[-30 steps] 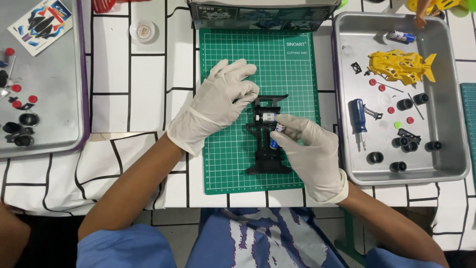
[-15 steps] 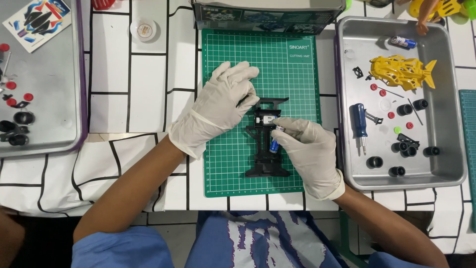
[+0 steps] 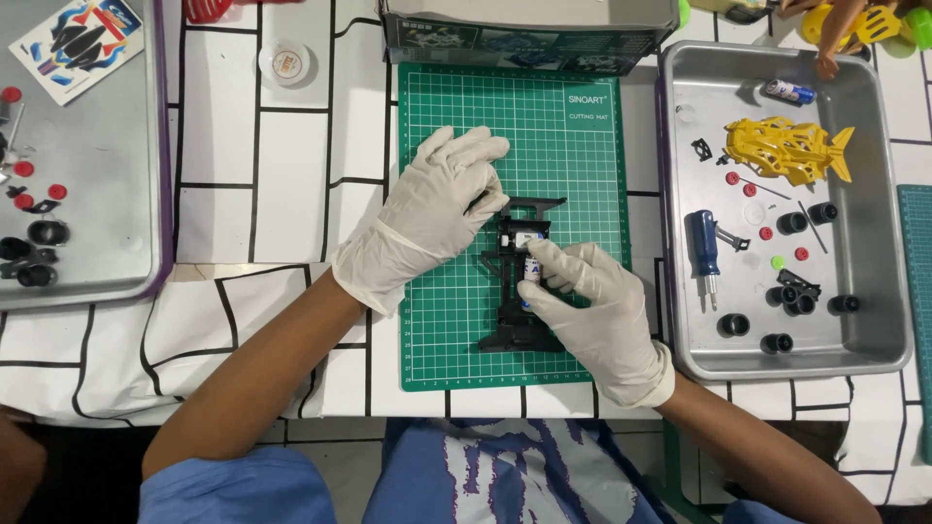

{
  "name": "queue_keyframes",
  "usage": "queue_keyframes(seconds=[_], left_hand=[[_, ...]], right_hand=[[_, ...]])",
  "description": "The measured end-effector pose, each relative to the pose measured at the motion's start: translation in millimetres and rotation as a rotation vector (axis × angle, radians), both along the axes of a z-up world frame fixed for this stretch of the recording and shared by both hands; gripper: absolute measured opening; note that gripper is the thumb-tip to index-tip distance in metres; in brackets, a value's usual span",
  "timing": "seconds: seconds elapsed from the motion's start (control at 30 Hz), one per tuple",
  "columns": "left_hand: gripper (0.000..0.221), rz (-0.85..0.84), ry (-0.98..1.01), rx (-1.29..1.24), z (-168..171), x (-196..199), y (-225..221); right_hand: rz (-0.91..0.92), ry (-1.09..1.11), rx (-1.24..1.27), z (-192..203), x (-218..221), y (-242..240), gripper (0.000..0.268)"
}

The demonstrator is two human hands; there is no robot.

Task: Assembling a toy car chassis by installing batteries and various small plastic components on a gridded work surface.

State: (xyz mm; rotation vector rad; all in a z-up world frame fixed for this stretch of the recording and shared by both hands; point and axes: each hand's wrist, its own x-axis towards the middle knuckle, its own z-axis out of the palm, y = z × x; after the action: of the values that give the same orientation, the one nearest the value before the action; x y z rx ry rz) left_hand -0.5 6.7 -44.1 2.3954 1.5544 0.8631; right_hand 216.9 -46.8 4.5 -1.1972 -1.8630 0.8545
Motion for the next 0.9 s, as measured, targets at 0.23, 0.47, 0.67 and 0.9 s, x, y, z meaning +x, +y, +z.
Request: queue_keyframes(seconds=[0.23,0.47,0.67,0.9], left_hand=[[0.027,0.012,-0.054,-0.004,8,3,-2],[0.022,-0.039,-0.019,-0.012,-19,-4,8],[0.025,-0.054,-0.052,-0.029,-21,-5,9],[0.026,-0.029,-0.030,-0.012,-12,-4,5]], right_hand=[[0.042,-0.049,0.076,-2,1,3,0.051],[0.031,-0.023,0.000,-1,3,5,0.042],[0.040,-0.041,0.006,5,0,2,0.039],[0.007,-0.003,-0.009,16,-4,-1,0.029]])
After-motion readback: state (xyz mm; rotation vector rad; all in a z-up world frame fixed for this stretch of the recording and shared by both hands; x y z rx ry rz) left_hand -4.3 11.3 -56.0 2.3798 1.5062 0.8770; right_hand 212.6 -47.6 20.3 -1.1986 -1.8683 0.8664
